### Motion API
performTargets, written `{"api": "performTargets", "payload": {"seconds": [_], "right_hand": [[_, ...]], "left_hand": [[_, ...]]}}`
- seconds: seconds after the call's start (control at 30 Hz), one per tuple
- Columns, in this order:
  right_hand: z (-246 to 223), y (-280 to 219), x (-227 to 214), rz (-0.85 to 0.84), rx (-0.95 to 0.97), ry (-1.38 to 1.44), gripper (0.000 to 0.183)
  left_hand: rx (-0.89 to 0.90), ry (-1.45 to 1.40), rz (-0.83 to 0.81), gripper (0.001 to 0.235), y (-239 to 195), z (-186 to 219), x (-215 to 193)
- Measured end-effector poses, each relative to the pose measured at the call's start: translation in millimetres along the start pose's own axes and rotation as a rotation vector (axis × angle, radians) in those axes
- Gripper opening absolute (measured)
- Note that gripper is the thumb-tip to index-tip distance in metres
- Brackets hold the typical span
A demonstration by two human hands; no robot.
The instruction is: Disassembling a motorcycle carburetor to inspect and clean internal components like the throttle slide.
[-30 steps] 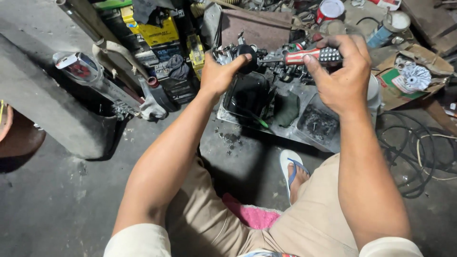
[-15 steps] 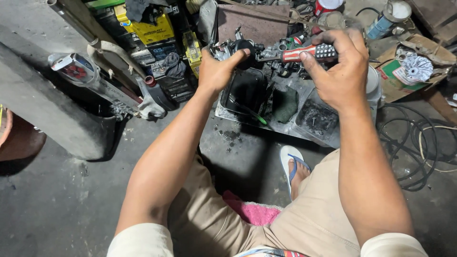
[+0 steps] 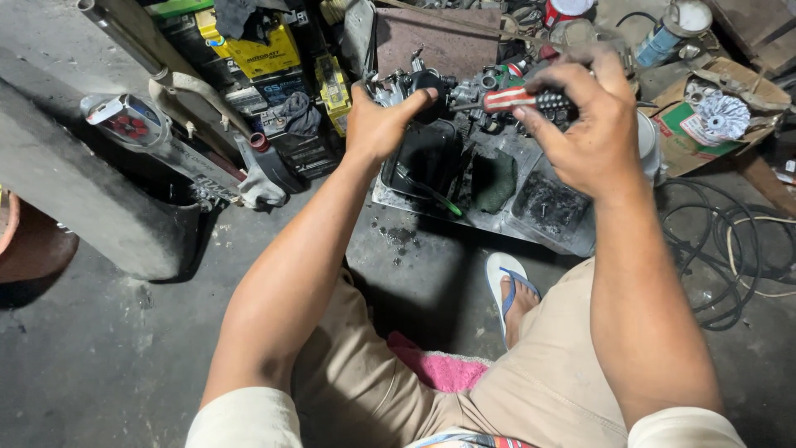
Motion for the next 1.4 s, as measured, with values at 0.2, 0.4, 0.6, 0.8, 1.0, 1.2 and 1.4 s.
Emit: {"api": "performTargets", "payload": {"seconds": [0.2, 0.4, 0.6, 0.8, 1.0, 1.2, 1.4], "right_hand": [[-7, 6, -7, -0.121, 0.214, -0.039, 0.045], [10, -5, 2, -0.274, 0.567, 0.076, 0.039], [20, -20, 7, -0.257, 0.863, -0.036, 0.073], [18, -20, 10, -0.169, 0.63, 0.164, 0.032], [75, -57, 25, -0.041, 0.898, 0.302, 0.04], [60, -59, 25, -0.096, 1.015, 0.184, 0.04], [48, -45, 25, -0.067, 0.814, 0.312, 0.043]], "left_hand": [[0.182, 0.134, 0.073, 0.124, 12, -11, 5], [0.251, 0.195, 0.137, 0.127, 17, -15, 7], [0.25, 0.261, 0.168, 0.127, 24, -19, 10], [0.268, 0.212, 0.166, 0.126, 22, -17, 8], [0.284, 0.087, 0.131, 0.127, 10, -14, 3], [0.273, 0.063, 0.144, 0.12, 17, -17, 0], [0.259, 0.085, 0.147, 0.119, 9, -12, -5]]}}
Point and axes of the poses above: each hand's wrist, its own y-axis towards the middle knuckle, its own x-axis out of the palm, z = x × y, the point moved 4 cm from there along y, towards the middle knuckle, and after that the axes turned 10 degrees about z, right-handed, at the moved point
